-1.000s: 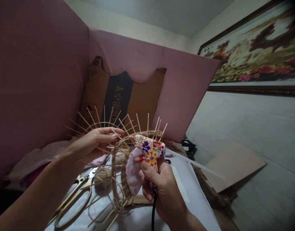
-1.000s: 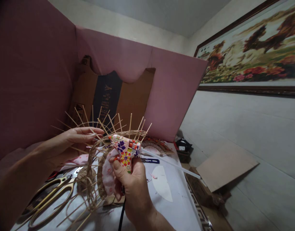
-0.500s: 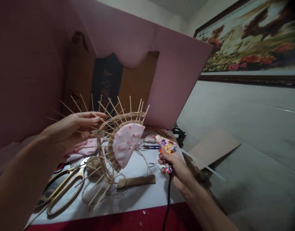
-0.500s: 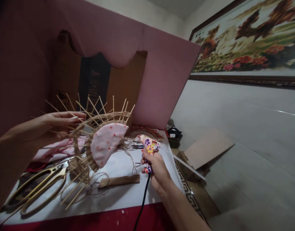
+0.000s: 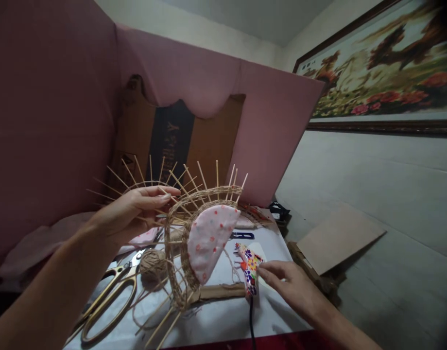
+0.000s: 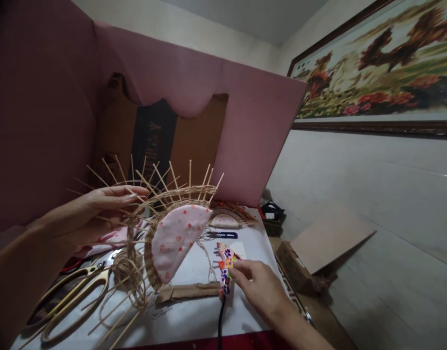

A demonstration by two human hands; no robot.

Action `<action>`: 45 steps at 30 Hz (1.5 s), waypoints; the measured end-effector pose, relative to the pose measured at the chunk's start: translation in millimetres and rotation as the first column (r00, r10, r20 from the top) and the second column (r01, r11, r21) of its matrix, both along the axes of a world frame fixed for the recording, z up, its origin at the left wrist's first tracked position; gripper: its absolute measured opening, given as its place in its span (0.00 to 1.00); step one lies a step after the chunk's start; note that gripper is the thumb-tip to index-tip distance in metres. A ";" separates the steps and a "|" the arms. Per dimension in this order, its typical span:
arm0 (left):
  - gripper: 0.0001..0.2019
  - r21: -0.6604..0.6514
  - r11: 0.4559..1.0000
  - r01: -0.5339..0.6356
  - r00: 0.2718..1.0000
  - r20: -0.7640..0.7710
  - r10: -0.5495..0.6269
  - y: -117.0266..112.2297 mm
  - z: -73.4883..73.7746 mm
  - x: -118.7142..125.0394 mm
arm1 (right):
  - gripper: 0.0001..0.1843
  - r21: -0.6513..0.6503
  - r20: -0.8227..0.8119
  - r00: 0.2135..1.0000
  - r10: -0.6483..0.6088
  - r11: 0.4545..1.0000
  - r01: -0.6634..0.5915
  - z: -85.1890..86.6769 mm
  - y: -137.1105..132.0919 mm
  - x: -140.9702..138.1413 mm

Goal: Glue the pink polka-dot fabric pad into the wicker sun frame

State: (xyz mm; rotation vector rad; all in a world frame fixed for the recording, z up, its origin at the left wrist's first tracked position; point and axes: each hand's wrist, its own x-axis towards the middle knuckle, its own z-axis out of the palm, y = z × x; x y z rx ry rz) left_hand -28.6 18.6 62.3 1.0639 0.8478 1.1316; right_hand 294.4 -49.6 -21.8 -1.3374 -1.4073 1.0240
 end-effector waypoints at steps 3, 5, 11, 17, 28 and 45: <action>0.11 0.002 1.000 0.010 0.999 0.032 -0.010 -5.1 0.9 5.3 | 0.23 0.004 -0.056 0.998 0.041 0.999 -0.041 18.4 -4.6 -21.8; 0.11 -0.006 1.000 0.007 0.999 0.054 -0.006 -9.2 2.5 10.1 | 0.34 0.024 -0.282 0.947 0.153 0.988 -0.153 28.3 -4.5 -44.4; 0.10 -0.017 1.000 -0.006 0.998 0.069 0.007 -16.9 5.1 18.6 | 0.24 0.005 -0.671 0.723 0.165 0.976 -0.218 35.4 6.0 -96.0; 0.12 0.021 1.000 -0.009 0.998 0.063 0.008 -17.1 3.2 19.3 | 0.16 0.043 -0.702 0.707 0.088 0.996 -0.081 34.3 16.2 -106.1; 0.10 0.031 0.992 0.121 0.992 0.030 -0.122 -15.6 5.2 12.7 | 0.15 0.041 -0.683 0.726 0.082 0.996 -0.074 33.3 26.4 -100.5; 0.05 -0.021 0.999 -0.048 0.997 -0.054 0.046 -7.6 -9.8 32.6 | 0.18 0.828 0.466 0.709 -0.530 0.544 -0.138 17.0 24.6 -107.0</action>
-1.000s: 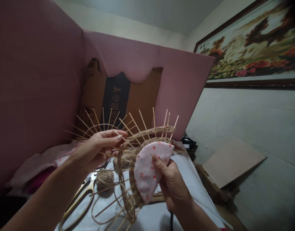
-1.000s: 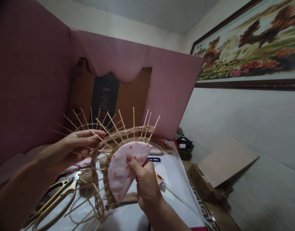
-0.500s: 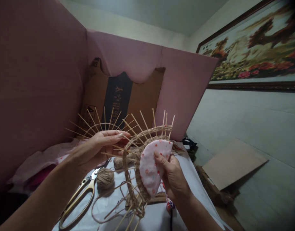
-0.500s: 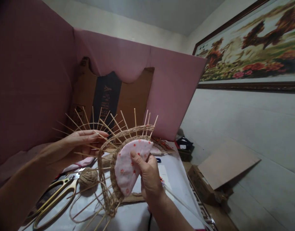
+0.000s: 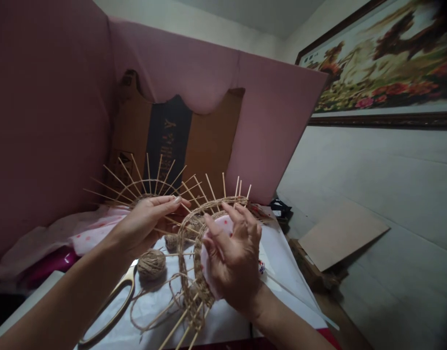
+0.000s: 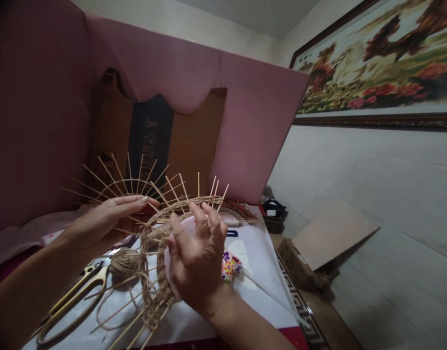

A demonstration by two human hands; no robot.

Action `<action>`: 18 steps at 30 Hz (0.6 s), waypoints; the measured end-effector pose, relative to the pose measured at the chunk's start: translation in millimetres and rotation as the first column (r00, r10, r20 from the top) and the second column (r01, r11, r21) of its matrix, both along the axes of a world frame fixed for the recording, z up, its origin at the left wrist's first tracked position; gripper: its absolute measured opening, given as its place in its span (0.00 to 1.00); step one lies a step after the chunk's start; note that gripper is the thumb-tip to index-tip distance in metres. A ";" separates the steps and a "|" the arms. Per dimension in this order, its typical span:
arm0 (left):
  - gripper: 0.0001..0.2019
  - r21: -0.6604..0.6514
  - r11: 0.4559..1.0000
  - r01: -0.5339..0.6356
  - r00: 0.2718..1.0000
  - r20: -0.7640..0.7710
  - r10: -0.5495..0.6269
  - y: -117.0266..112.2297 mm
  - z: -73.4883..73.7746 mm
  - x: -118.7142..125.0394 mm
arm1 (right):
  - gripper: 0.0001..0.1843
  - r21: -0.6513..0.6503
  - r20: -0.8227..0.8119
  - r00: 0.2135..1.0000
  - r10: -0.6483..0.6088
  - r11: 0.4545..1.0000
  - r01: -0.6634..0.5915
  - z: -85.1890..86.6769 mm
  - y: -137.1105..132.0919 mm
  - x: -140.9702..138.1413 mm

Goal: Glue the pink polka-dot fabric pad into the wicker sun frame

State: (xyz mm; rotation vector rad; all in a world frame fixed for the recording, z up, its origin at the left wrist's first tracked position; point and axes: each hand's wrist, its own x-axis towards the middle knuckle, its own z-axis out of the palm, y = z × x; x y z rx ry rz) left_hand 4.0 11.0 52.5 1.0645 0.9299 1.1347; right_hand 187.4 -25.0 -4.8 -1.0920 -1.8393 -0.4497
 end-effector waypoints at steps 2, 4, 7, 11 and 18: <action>0.05 0.008 1.000 0.018 1.000 0.003 -0.018 -0.7 -0.6 0.5 | 0.20 0.010 0.049 0.998 0.037 0.999 -0.038 1.9 -1.3 -3.9; 0.06 0.017 1.000 0.026 1.000 0.000 -0.026 -1.7 -0.9 1.0 | 0.21 0.009 0.076 0.996 0.041 0.999 -0.041 3.5 -1.1 -6.2; 0.07 0.024 0.999 0.031 0.999 -0.018 -0.031 -3.0 -0.6 0.8 | 0.21 -0.006 0.103 0.994 0.023 1.000 -0.023 5.1 0.9 -7.5; 0.08 0.013 1.000 0.028 0.999 -0.025 -0.028 -3.6 0.1 -0.3 | 0.21 -0.017 0.130 0.991 0.021 1.000 -0.019 6.1 3.9 -7.6; 0.08 0.005 1.000 0.016 1.000 -0.018 -0.016 -2.1 -0.3 0.9 | 0.21 -0.028 0.159 0.987 0.024 0.999 -0.020 7.6 5.1 -9.7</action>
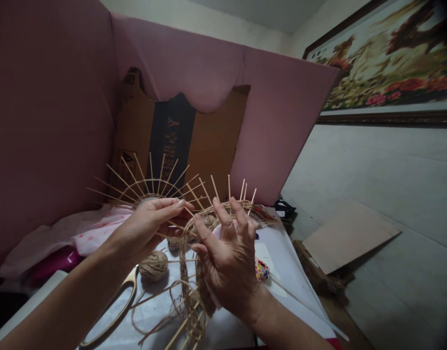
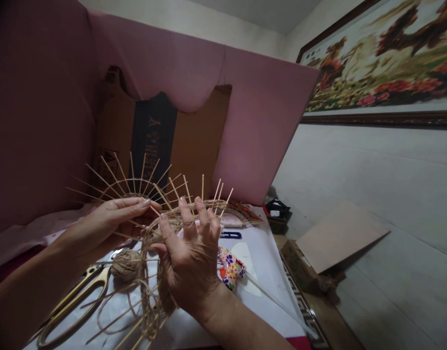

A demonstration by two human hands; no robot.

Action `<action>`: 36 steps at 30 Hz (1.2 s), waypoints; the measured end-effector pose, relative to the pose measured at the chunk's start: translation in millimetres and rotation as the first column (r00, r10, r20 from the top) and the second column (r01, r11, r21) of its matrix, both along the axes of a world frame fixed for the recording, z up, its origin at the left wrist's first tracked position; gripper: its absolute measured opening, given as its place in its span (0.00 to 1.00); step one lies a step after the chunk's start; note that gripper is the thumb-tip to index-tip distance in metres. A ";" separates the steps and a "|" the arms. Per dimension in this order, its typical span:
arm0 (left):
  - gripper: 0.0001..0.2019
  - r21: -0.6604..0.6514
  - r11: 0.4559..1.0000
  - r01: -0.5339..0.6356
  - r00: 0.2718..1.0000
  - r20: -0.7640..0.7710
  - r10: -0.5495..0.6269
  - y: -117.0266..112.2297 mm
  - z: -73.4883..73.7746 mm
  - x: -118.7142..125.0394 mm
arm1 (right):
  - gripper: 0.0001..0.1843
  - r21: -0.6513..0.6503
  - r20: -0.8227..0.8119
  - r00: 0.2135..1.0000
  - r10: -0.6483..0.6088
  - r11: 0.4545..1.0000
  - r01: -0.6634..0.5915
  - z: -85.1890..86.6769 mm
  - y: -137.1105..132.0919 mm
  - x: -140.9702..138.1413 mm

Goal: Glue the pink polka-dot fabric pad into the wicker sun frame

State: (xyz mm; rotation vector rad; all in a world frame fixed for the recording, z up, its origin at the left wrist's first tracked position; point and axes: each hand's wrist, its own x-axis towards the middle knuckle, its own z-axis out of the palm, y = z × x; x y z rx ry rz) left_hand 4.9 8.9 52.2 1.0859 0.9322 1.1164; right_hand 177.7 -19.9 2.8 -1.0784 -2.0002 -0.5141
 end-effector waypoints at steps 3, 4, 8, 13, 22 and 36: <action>0.07 -0.004 1.000 0.010 1.000 -0.002 -0.010 0.3 -1.0 0.1 | 0.20 -0.034 -0.042 0.998 0.051 0.998 -0.052 2.2 1.1 0.3; 0.07 -0.008 1.000 0.017 1.000 -0.004 -0.017 0.6 -1.4 -0.1 | 0.20 -0.065 -0.073 0.994 0.078 0.994 -0.083 3.3 1.8 1.2; 0.08 -0.014 0.999 0.051 0.999 0.006 -0.051 3.0 -3.4 -1.7 | 0.18 -0.165 -0.265 0.947 0.183 0.959 -0.231 8.1 4.8 8.1; 0.08 -0.018 0.998 0.063 0.998 0.007 -0.063 4.6 -4.3 -2.9 | 0.16 -0.103 -0.256 0.948 0.190 0.969 -0.223 10.0 3.9 14.0; 0.08 -0.009 0.999 0.047 0.999 0.008 -0.047 1.0 -2.6 -1.3 | 0.17 -0.053 -0.041 0.993 0.113 0.992 -0.115 9.1 1.0 6.0; 0.06 -0.032 0.998 0.056 0.998 0.029 -0.055 7.0 -5.7 -6.1 | 0.17 -0.110 -0.149 0.979 0.138 0.982 -0.155 13.5 6.0 15.0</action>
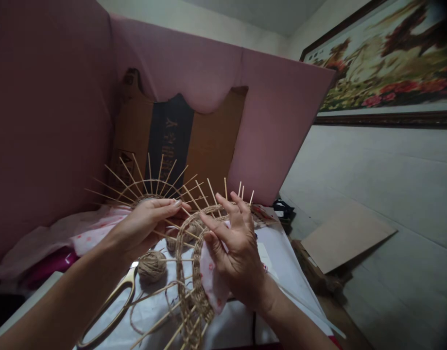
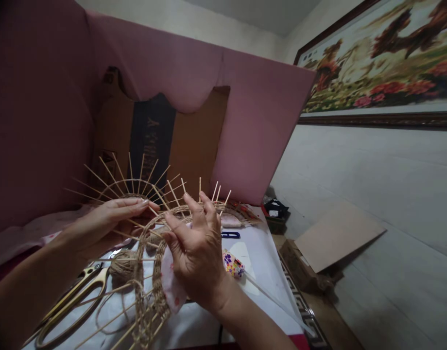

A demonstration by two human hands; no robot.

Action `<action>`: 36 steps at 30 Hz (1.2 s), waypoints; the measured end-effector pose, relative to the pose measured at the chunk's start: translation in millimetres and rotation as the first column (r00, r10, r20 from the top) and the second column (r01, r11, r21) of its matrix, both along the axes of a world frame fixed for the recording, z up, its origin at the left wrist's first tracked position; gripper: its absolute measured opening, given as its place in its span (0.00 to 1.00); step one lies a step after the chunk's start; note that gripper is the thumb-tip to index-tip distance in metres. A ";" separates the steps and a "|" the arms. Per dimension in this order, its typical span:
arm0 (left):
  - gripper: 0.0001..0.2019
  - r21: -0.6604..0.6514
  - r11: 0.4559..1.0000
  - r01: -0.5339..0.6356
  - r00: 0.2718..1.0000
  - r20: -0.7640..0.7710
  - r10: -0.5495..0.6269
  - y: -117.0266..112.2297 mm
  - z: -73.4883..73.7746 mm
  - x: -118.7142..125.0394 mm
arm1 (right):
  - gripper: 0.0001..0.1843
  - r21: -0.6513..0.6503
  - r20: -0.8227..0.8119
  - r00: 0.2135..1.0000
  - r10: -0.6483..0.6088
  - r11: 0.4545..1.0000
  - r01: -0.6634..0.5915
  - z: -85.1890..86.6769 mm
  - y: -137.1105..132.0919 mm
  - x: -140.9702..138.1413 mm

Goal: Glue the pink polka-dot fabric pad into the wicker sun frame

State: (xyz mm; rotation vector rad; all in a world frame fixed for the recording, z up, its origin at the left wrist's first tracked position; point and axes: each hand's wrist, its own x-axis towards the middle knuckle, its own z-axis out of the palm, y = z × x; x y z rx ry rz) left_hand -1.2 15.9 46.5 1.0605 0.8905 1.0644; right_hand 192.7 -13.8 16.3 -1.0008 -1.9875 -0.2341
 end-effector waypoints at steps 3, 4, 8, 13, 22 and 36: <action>0.07 -0.006 1.000 0.005 1.000 0.016 -0.005 -0.7 0.6 1.7 | 0.17 0.006 0.043 0.999 -0.007 1.000 0.006 -1.6 -2.6 -2.8; 0.07 -0.007 1.000 0.009 1.000 0.021 -0.009 -1.0 0.9 2.4 | 0.17 0.009 0.056 0.998 -0.008 1.000 0.008 -1.8 -3.2 -3.9; 0.07 0.001 1.000 0.000 1.000 0.013 0.000 -2.3 1.8 4.4 | 0.17 0.032 0.117 0.993 -0.027 0.999 0.023 -1.0 -4.6 -7.7; 0.07 -0.007 1.000 -0.006 1.000 0.003 0.006 -2.7 1.1 2.8 | 0.18 -0.020 0.130 0.991 -0.022 1.000 0.024 1.6 -3.7 -7.5; 0.07 -0.008 1.000 0.022 0.999 0.027 -0.022 0.7 -0.6 1.4 | 0.18 -0.020 0.065 0.998 -0.004 1.000 0.005 3.4 -2.8 -2.4; 0.06 0.012 0.999 -0.036 0.999 0.004 0.036 4.2 3.6 -5.3 | 0.19 -0.011 -0.163 0.982 0.095 0.995 -0.098 7.2 -2.2 1.0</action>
